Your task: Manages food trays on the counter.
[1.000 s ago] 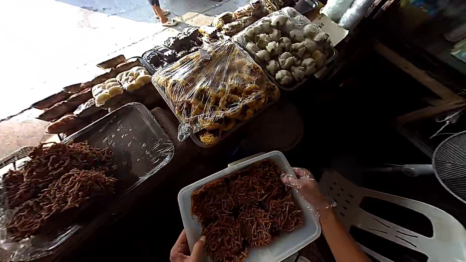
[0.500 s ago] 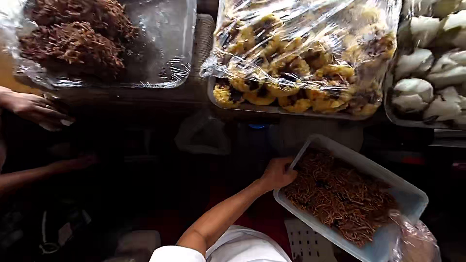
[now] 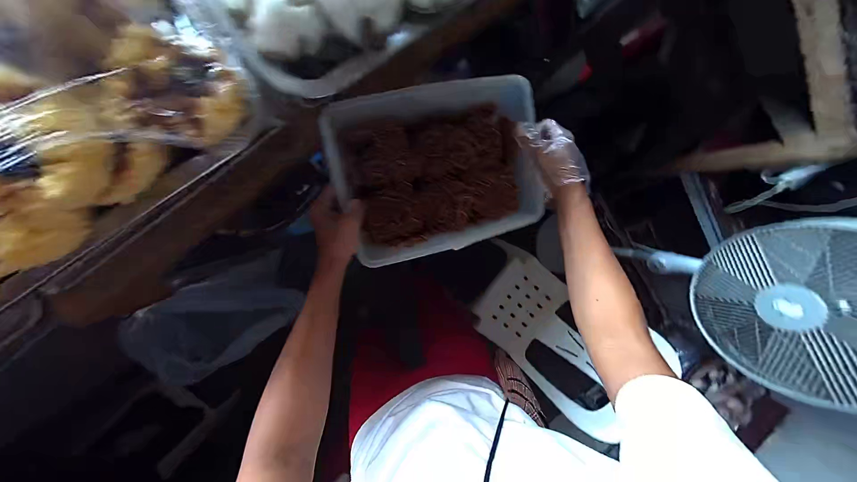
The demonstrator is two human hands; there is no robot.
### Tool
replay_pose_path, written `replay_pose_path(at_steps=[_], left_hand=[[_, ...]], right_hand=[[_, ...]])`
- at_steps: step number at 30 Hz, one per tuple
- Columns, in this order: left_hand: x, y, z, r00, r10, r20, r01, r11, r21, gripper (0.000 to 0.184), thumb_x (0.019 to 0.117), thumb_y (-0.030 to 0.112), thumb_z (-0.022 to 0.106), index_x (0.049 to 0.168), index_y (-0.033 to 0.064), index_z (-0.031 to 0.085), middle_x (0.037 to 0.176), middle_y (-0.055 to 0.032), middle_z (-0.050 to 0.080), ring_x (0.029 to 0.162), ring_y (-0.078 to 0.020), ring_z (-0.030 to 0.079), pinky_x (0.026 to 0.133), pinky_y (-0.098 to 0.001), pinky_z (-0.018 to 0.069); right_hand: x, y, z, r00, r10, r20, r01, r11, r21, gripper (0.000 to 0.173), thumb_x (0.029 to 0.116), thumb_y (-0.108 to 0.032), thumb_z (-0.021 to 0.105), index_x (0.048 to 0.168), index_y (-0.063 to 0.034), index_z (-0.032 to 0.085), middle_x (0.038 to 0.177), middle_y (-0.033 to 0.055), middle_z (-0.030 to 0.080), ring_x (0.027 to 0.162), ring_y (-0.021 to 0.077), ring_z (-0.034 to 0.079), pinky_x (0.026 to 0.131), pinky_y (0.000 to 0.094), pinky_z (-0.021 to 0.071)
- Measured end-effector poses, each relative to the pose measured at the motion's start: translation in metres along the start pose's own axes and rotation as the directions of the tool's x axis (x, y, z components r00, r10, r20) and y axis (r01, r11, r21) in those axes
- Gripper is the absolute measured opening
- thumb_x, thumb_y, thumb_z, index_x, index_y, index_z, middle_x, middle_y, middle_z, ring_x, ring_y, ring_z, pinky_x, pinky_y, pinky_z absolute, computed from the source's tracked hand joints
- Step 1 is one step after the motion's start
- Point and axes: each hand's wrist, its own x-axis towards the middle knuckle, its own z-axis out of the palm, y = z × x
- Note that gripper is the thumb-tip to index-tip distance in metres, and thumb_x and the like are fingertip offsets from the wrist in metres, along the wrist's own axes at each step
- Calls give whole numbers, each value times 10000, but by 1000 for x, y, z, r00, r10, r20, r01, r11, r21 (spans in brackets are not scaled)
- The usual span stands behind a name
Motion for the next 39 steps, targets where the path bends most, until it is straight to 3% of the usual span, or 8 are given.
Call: replay_pose_path(at_steps=[5, 9, 13, 17, 23, 27, 33, 39], left_hand=[[13, -3, -3, 999, -21, 28, 17, 989, 149, 362, 960, 176, 584, 1237, -56, 585, 1061, -150, 640, 892, -134, 627, 831, -371, 545], [20, 12, -16, 989, -105, 108, 76, 967, 243, 688, 996, 570, 547, 1402, 17, 498, 1284, -191, 595, 1072, -224, 624, 929, -470, 526], [-36, 35, -36, 988, -138, 66, 130, 986, 107, 628, 1098, 531, 238, 1496, 66, 376, 1230, -77, 577, 954, -109, 627, 849, -329, 525], [-110, -69, -83, 991, -110, -80, 118, 989, 95, 519, 1119, 362, 334, 1438, -41, 400, 1169, -134, 626, 910, -111, 660, 835, -311, 565], [-313, -225, -79, 808, -556, -195, 585, 798, 145, 362, 1067, 71, 468, 1386, -102, 461, 1197, -256, 619, 954, -234, 667, 834, -378, 561], [-394, -250, -50, 772, -619, -144, 631, 774, 51, 369, 1058, 50, 470, 1390, -110, 456, 1167, -261, 637, 946, -248, 680, 834, -386, 569], [-421, -242, -71, 867, -469, 169, 443, 880, 169, 418, 1051, 89, 518, 1427, -89, 465, 1181, -262, 673, 990, -307, 713, 899, -439, 579], [-445, -264, -160, 926, -378, 16, 378, 926, -14, 401, 1048, 98, 527, 1408, -76, 494, 1166, -244, 680, 970, -286, 720, 876, -423, 589]], right_hand=[[-132, 103, -15, 950, 267, -163, -211, 931, 298, 432, 1109, -317, 430, 1362, 9, 557, 1079, 157, 680, 847, 217, 695, 755, 401, 609], [-325, 230, 6, 782, 608, 138, -584, 792, -177, 625, 987, -308, 692, 1453, 59, 493, 1435, 287, 545, 1359, 406, 515, 1166, 543, 381], [-425, 316, -7, 609, 777, 159, -584, 574, -574, 849, 906, -433, 745, 1556, -14, 394, 1574, 296, 379, 1476, 473, 332, 1190, 650, 272], [-452, 389, -44, 597, 796, 99, -517, 477, -711, 940, 878, -389, 801, 1578, 15, 321, 1574, 356, 330, 1475, 534, 290, 1171, 703, 238], [-479, 515, -70, 394, 897, 201, -168, 285, -944, 1010, 797, -567, 810, 1520, 18, 418, 1453, 301, 527, 1388, 444, 484, 1136, 593, 388], [-465, 488, -72, 330, 849, 412, -26, 445, -895, 929, 847, -749, 645, 1335, 42, 612, 1369, 289, 602, 1337, 425, 543, 1112, 603, 404], [-463, 304, -22, 384, 623, 682, 201, 664, -720, 855, 952, -721, 502, 1361, 22, 608, 1396, 269, 596, 1348, 424, 533, 1148, 599, 355], [-437, 185, 59, 489, 561, 668, 173, 689, -704, 756, 1009, -630, 493, 1313, 48, 633, 1391, 277, 589, 1361, 403, 512, 1155, 577, 334]])
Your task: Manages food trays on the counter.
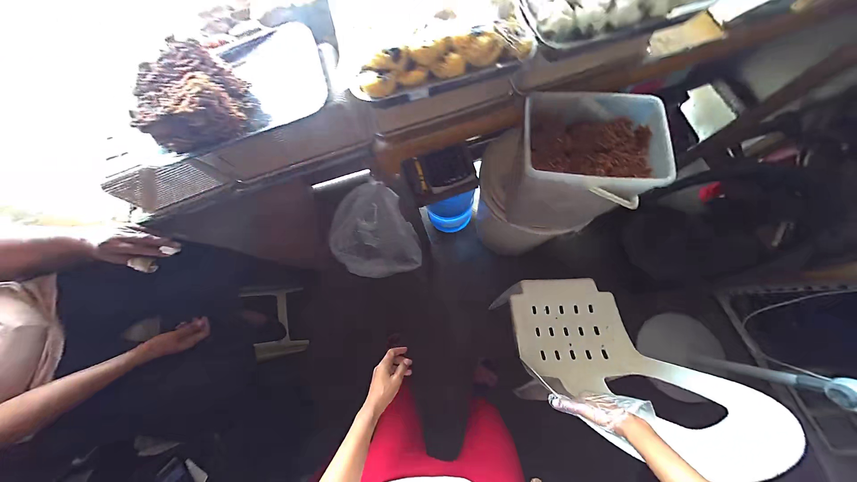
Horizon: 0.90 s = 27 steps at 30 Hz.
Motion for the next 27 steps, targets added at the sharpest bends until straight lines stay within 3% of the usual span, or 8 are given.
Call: replay_pose_path(at_steps=[2, 5, 9, 12, 14, 21, 24, 27], left_hand=[[-2, -30, -40, 995, -30, -91, 25, 998, -56, 388, 1043, 86, 525, 1394, -78, 504, 1151, -248, 685, 958, -291, 720, 866, -430, 590], [-2, -78, -106, 978, -75, -195, 55, 993, -106, 380, 1036, 67, 533, 1378, -96, 512, 1130, -268, 686, 947, -311, 719, 854, -450, 588], [4, -119, -175, 970, -91, -227, 67, 991, -112, 390, 1035, 69, 515, 1381, -111, 495, 1119, -276, 688, 935, -310, 716, 849, -458, 581], [15, -130, -209, 955, -90, -281, 56, 990, -127, 387, 1039, 82, 504, 1376, -108, 500, 1114, -273, 688, 929, -295, 715, 844, -446, 581], [22, -129, -218, 958, -92, -272, 54, 988, -143, 384, 1042, 89, 504, 1375, -102, 503, 1112, -266, 688, 928, -286, 717, 837, -435, 584], [66, -67, -203, 993, 8, -121, -26, 989, -148, 358, 1031, 47, 485, 1342, -127, 510, 1081, -251, 692, 895, -244, 716, 815, -388, 591], [106, -3, -177, 987, 160, 22, -157, 982, -103, 364, 1016, 36, 481, 1342, -125, 507, 1073, -221, 693, 895, -207, 714, 807, -356, 594], [146, 96, -138, 941, 293, 168, -284, 956, -73, 374, 1037, 58, 494, 1359, -133, 498, 1134, -243, 676, 962, -231, 706, 869, -374, 586]], right_hand=[[-2, -37, -6, 999, 37, -20, -39, 996, -76, 787, 990, -686, 470, 1325, 3, 646, 1379, 247, 609, 1337, 389, 538, 1144, 581, 357], [-16, -124, 1, 995, 70, 69, -51, 970, -237, 878, 986, -735, 393, 1372, 26, 602, 1442, 277, 551, 1398, 429, 474, 1163, 639, 306], [-3, -212, 28, 990, 30, 140, 24, 929, -368, 877, 963, -747, 436, 1389, 4, 584, 1422, 291, 557, 1388, 453, 476, 1132, 693, 314], [12, -246, 43, 991, 24, 130, 35, 901, -433, 934, 913, -774, 505, 1384, 30, 569, 1404, 307, 555, 1358, 469, 493, 1098, 704, 347], [14, -255, 46, 992, 65, 107, 1, 849, -528, 969, 880, -811, 504, 1260, 71, 631, 1322, 320, 601, 1292, 475, 549, 1045, 694, 404], [62, -230, 26, 997, 71, -18, -69, 835, -545, 836, 898, -720, 583, 1167, 66, 672, 1271, 302, 635, 1253, 456, 584, 1018, 654, 449], [81, -229, 8, 992, 101, -74, -124, 863, -489, 814, 904, -689, 601, 1193, 68, 667, 1311, 297, 619, 1276, 454, 571, 1025, 662, 440], [99, -231, -5, 990, 109, -86, -136, 896, -423, 793, 860, -697, 650, 1151, 40, 689, 1270, 297, 634, 1229, 465, 592, 970, 685, 461]])
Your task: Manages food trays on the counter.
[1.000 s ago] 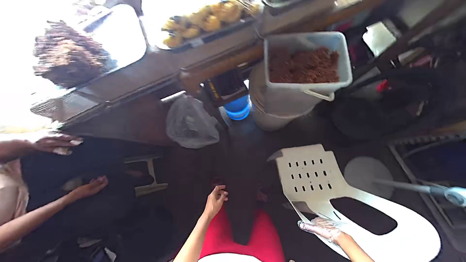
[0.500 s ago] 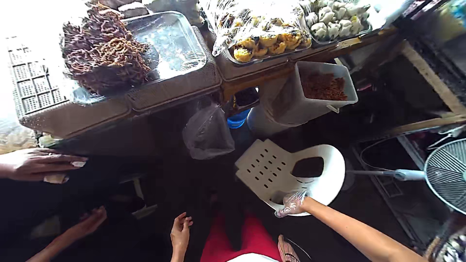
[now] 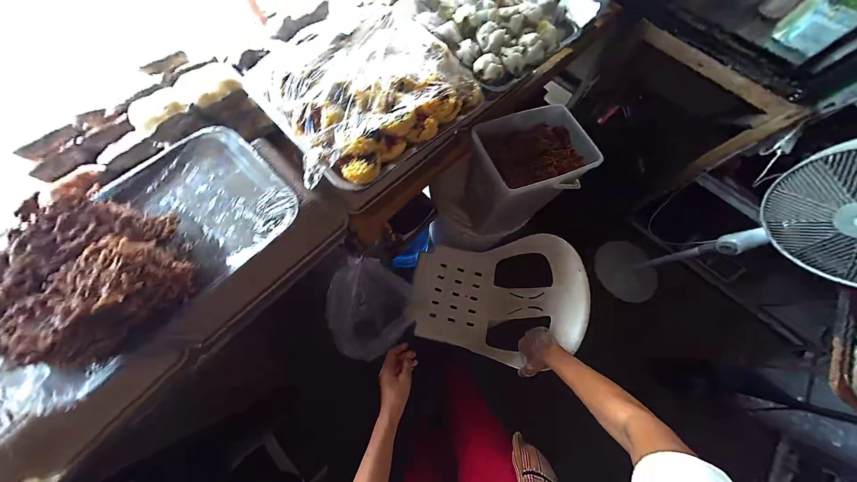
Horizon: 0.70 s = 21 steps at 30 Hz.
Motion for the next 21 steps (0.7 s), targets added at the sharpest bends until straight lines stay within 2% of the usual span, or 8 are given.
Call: replay_pose_path(at_steps=[3, 5, 7, 11, 12, 14, 16, 21], left_hand=[[75, 91, 44, 974, 151, 170, -165, 984, 73, 394, 1053, 129, 511, 1350, -129, 522, 1191, -262, 662, 1033, -261, 690, 917, -398, 565], [128, 150, 79, 942, 235, 240, -262, 961, 87, 388, 1056, 154, 517, 1328, -120, 546, 1190, -247, 665, 1038, -243, 680, 912, -383, 559], [180, 200, 119, 936, 221, 273, -251, 965, 80, 392, 1069, 163, 510, 1343, -115, 540, 1240, -259, 645, 1091, -269, 667, 945, -401, 551], [278, 262, 206, 982, 59, 181, -86, 986, 146, 534, 1060, 273, 578, 1437, -80, 444, 1298, -303, 594, 1153, -374, 632, 960, -505, 542], [294, 272, 223, 989, 37, 143, -67, 975, 211, 616, 1027, 317, 636, 1459, -71, 429, 1301, -307, 598, 1162, -388, 633, 979, -523, 532], [312, 285, 244, 994, 12, 110, -49, 936, 348, 661, 979, 318, 707, 1437, -85, 454, 1289, -308, 610, 1192, -387, 621, 1031, -521, 493], [318, 296, 248, 992, -3, 122, -48, 909, 415, 573, 982, 189, 677, 1432, -90, 457, 1272, -297, 619, 1179, -364, 626, 1024, -493, 495], [315, 308, 248, 995, -5, 104, -46, 874, 484, 433, 1004, 129, 587, 1370, -94, 534, 1221, -274, 653, 1155, -348, 647, 1007, -477, 507]], right_hand=[[-8, 12, -4, 994, -88, -57, 99, 969, 225, 765, 930, -653, 601, 1221, 51, 666, 1297, 318, 619, 1252, 489, 572, 1013, 696, 431], [-20, 51, -40, 930, -134, -342, 310, 786, 535, 593, 1042, -450, 554, 1310, 75, 623, 1319, 318, 617, 1286, 462, 564, 1104, 647, 390], [-44, 111, -107, 750, 134, -648, 492, 542, 681, 412, 1044, -275, 579, 1280, 55, 654, 1252, 257, 673, 1211, 372, 630, 1093, 534, 456], [-64, 243, -259, 305, 702, -644, 369, 536, 759, 335, 1053, -233, 570, 1234, 26, 679, 1188, 315, 670, 1141, 492, 637, 992, 667, 472], [-55, 270, -288, 271, 753, -599, 288, 530, 797, 396, 1059, -268, 549, 1308, 26, 639, 1279, 334, 620, 1214, 511, 591, 1021, 676, 448], [-31, 316, -326, 359, 779, -514, 172, 486, 857, 532, 1061, -370, 524, 1448, -5, 538, 1416, 336, 530, 1324, 515, 507, 1059, 688, 408], [1, 345, -345, 441, 746, -499, 204, 458, 865, 589, 1054, -472, 512, 1318, 41, 627, 1357, 323, 587, 1294, 500, 541, 1055, 700, 407], [27, 352, -365, 420, 734, -534, 167, 515, 841, 731, 1062, -572, 405, 1146, 106, 663, 1237, 364, 628, 1204, 533, 590, 967, 718, 452]])
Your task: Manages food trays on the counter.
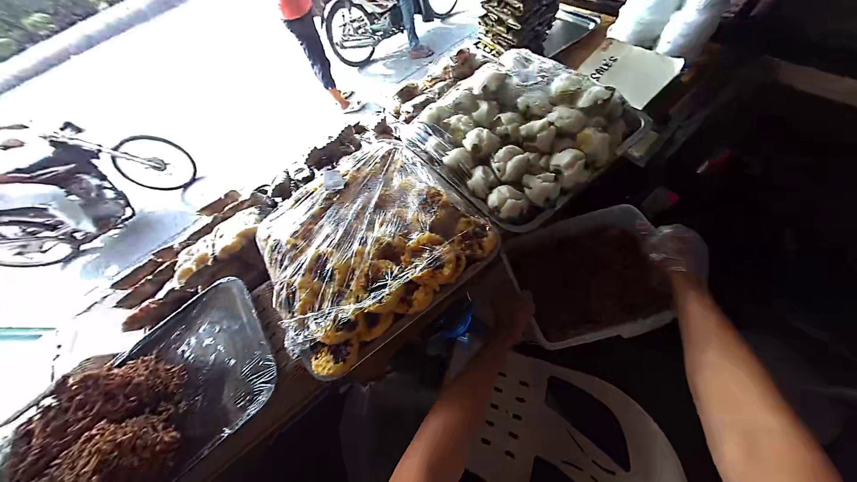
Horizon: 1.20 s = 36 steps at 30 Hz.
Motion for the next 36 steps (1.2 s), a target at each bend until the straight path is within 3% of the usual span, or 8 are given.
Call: replay_pose_path(at_steps=[3, 5, 9, 13, 17, 20, 27, 36], left_hand=[[-19, -15, -18, 998, -29, 62, 30, 999, -17, 505, 1011, 138, 597, 1441, -92, 465, 1348, -308, 581, 1277, -380, 574, 1089, -496, 447], [-48, -49, -25, 999, -8, 32, 9, 998, -56, 477, 994, 121, 634, 1399, -97, 508, 1245, -293, 637, 1166, -348, 636, 1030, -470, 497], [-126, -118, -46, 992, 101, -74, -121, 932, -342, 339, 949, 75, 635, 1240, -92, 586, 981, -130, 695, 844, -134, 685, 773, -326, 588], [-196, -143, -83, 986, 70, -149, -126, 902, -413, 317, 895, 109, 597, 1155, -68, 562, 888, 55, 688, 790, 12, 681, 717, -217, 594], [-214, -178, -115, 991, 74, -113, -113, 913, -392, 295, 845, 45, 563, 1115, -73, 562, 870, 78, 678, 801, 56, 667, 752, -171, 578], [-205, -202, -118, 997, 72, 14, -64, 950, -306, 342, 853, 50, 571, 1148, -123, 588, 921, -26, 694, 822, 21, 663, 775, -191, 567], [-118, -253, -87, 930, -106, 352, 109, 994, 10, 360, 1015, 67, 591, 1324, -114, 557, 1141, -300, 658, 1041, -352, 662, 961, -496, 516], [-79, -272, -54, 906, -122, 405, 27, 972, 232, 370, 990, 91, 629, 1322, -68, 591, 1147, -307, 663, 1080, -427, 657, 974, -591, 495]], right_hand=[[-29, -17, -18, 993, -84, 79, 81, 996, 37, 609, 1110, -404, 409, 1231, 159, 609, 1300, 403, 576, 1271, 559, 531, 1056, 700, 393], [-57, -22, -28, 980, -159, 120, 155, 987, 43, 563, 1096, -393, 458, 1170, 135, 642, 1221, 391, 613, 1192, 560, 577, 998, 725, 427], [-110, -51, -37, 922, -321, 216, 312, 947, 77, 543, 1076, -412, 491, 1088, 101, 667, 1120, 356, 651, 1094, 526, 630, 937, 706, 458], [-165, -66, -31, 871, -399, 285, 361, 915, 179, 526, 1058, -397, 542, 1027, 115, 660, 1063, 319, 648, 1044, 446, 639, 939, 609, 477], [-234, -51, -5, 861, -300, 410, 219, 947, 234, 480, 1052, -383, 567, 999, 86, 658, 983, 273, 652, 952, 412, 650, 873, 604, 501], [-281, -4, 40, 889, -205, 409, 96, 958, 271, 546, 1059, -473, 514, 1030, 51, 669, 958, 279, 661, 892, 442, 664, 797, 656, 519], [-333, 46, 108, 886, 185, 426, -251, 963, 103, 504, 1077, -362, 522, 1074, 122, 666, 1078, 336, 660, 1078, 459, 642, 990, 598, 474], [-339, 73, 159, 850, 255, 461, -334, 937, 99, 478, 1086, -334, 509, 1142, 112, 671, 1158, 326, 665, 1163, 431, 629, 1061, 547, 444]])
